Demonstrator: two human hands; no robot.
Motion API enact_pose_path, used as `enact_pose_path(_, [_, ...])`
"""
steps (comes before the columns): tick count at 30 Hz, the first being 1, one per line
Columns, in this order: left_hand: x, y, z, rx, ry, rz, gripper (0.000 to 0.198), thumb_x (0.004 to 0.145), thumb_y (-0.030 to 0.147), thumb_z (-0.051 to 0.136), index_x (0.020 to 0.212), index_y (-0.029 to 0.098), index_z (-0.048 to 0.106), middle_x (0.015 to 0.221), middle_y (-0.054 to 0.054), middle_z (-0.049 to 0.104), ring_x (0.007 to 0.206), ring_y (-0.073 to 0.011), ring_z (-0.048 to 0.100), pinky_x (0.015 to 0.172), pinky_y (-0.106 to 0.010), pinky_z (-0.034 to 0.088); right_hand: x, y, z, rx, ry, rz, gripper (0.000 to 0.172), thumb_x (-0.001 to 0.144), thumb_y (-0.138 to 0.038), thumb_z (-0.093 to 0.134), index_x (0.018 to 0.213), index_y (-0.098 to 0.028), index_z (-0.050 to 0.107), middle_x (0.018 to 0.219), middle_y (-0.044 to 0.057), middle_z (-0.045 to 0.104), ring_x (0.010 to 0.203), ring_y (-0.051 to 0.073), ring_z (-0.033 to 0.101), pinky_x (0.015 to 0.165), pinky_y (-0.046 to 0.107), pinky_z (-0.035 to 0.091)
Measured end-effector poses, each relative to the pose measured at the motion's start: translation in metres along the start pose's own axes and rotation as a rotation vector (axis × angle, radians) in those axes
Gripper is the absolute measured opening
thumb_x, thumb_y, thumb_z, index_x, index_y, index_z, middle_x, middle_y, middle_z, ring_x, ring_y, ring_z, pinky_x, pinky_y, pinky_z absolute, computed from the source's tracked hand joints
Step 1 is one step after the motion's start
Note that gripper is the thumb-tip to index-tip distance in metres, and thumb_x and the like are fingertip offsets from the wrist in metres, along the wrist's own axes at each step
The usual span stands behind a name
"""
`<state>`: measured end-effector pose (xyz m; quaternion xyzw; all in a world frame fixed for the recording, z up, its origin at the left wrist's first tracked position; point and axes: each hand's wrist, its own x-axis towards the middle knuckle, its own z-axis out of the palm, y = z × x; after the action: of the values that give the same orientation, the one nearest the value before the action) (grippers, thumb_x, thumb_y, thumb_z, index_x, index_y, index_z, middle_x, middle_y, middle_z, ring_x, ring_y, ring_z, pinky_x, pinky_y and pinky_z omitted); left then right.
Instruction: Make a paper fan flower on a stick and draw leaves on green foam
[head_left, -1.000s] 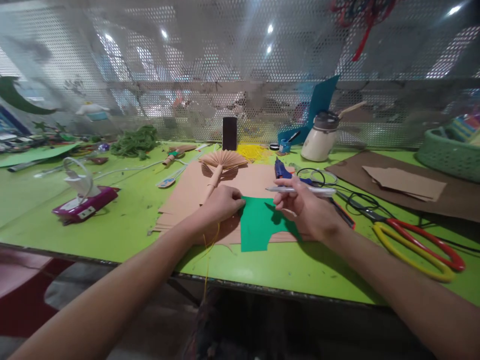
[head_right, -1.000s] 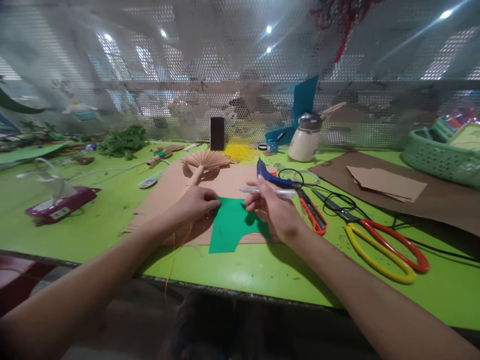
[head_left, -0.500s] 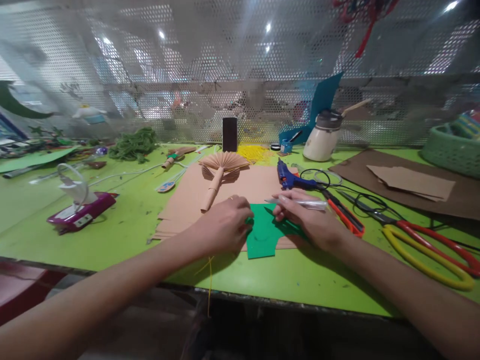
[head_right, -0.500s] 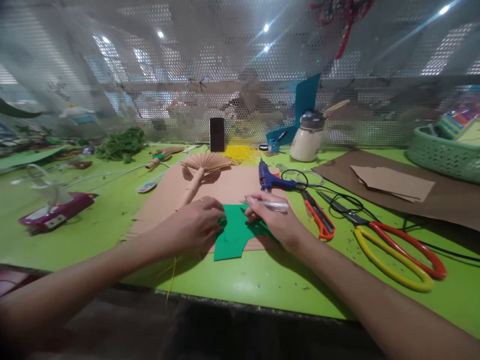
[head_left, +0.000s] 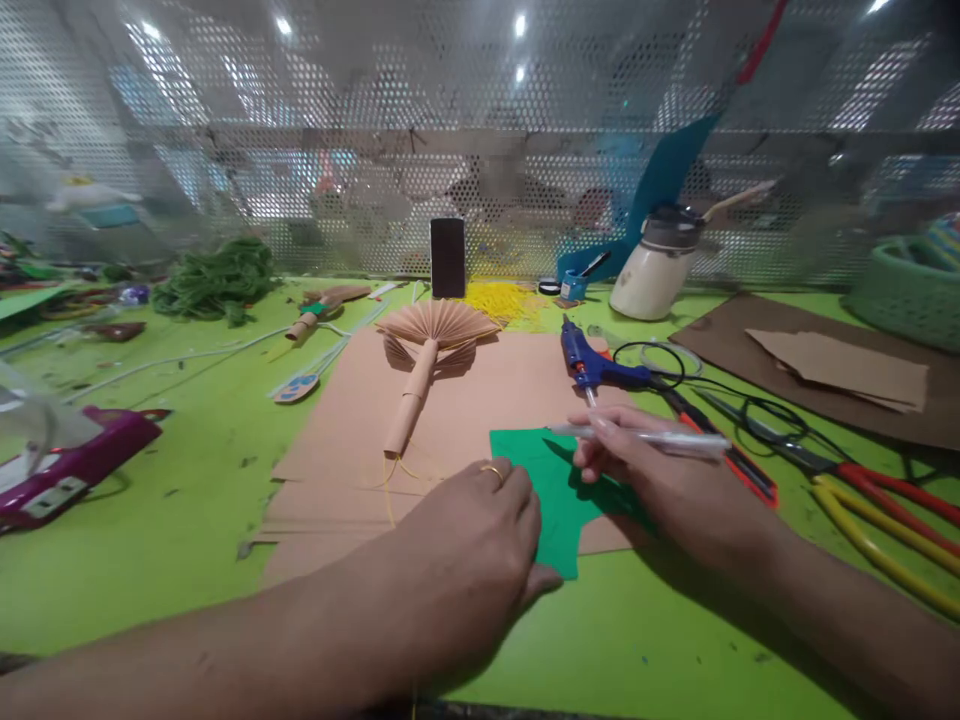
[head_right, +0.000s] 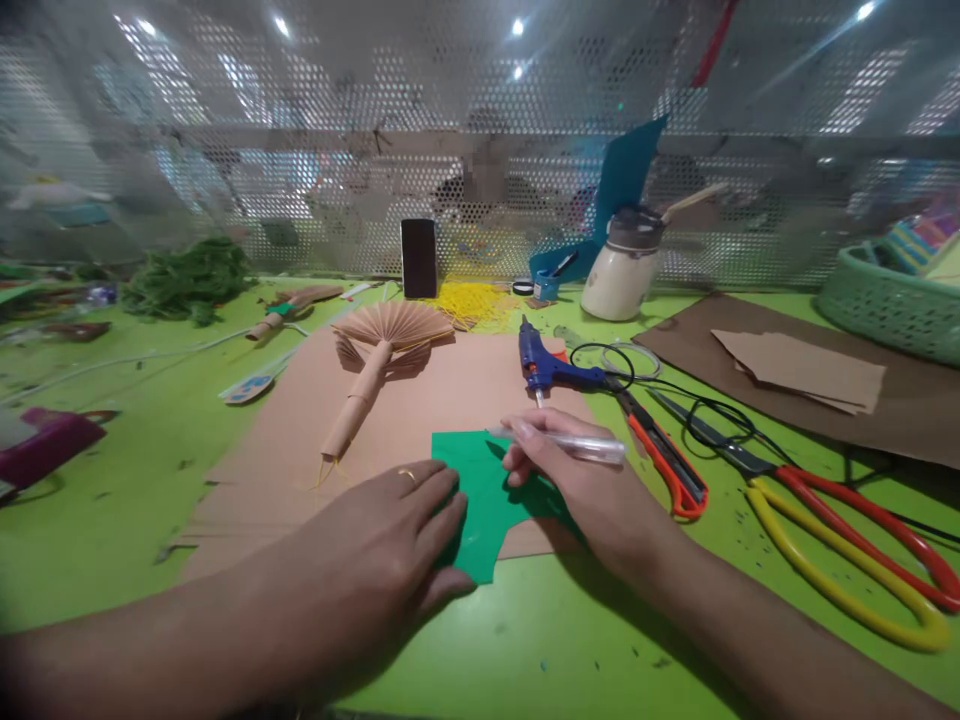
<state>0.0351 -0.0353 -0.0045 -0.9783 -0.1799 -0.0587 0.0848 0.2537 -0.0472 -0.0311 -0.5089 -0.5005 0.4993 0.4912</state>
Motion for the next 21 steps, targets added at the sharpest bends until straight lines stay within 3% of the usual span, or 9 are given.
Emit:
enact_pose_path(7, [-0.004,0.005,0.015,0.14,0.127,0.057,0.04,0.096,0.035,0.046,0.1,0.004,0.072,0.1,-0.02,0.071,0.097,-0.0348,0.065,0.089,-0.046,0.051,-0.005,-0.014,0.002,0.043,0.098,0.026,0.026,0.088,-0.046,0.064,0.102,-0.026,0.071,0.087,0.003,0.069,0.079,0.016,0.063,0.073,0.029,0.052])
enact_pose_path(10, [-0.006,0.005,0.016,0.161,0.134,0.041,0.045,0.098,0.035,0.041,0.107,0.001,0.07,0.109,-0.023,0.069,0.103,-0.0359,0.065,0.089,-0.046,0.052,-0.004,-0.021,0.002,0.088,0.173,-0.02,0.023,0.082,-0.048,0.069,0.088,-0.026,0.072,0.071,0.002,0.065,0.067,0.016,0.061,0.061,0.028,0.05])
enact_pose_path(14, [-0.009,0.004,0.017,0.154,0.124,0.054,0.048,0.098,0.037,0.04,0.115,0.001,0.066,0.113,-0.023,0.068,0.107,-0.0376,0.064,0.088,-0.048,0.053,-0.007,-0.029,0.001,-0.057,0.226,0.03,0.028,0.083,-0.052,0.064,0.077,-0.025,0.067,0.049,-0.003,0.046,0.044,0.013,0.045,0.041,0.027,0.037])
enact_pose_path(18, [-0.012,0.005,0.021,0.173,0.204,0.062,0.045,0.097,0.035,0.043,0.108,-0.001,0.069,0.108,-0.024,0.07,0.104,-0.0376,0.065,0.09,-0.049,0.052,-0.007,-0.033,0.007,-0.17,0.18,0.098,0.022,0.086,-0.046,0.064,0.091,-0.025,0.064,0.05,-0.006,0.045,0.041,0.009,0.036,0.036,0.022,0.023])
enact_pose_path(21, [-0.013,0.007,0.024,0.159,0.243,0.029,0.045,0.097,0.036,0.044,0.108,-0.001,0.068,0.109,-0.025,0.069,0.104,-0.0381,0.065,0.091,-0.05,0.052,0.001,-0.033,0.016,-0.246,0.079,0.046,0.02,0.086,-0.042,0.065,0.082,-0.022,0.063,0.059,-0.004,0.052,0.051,0.01,0.046,0.044,0.021,0.034])
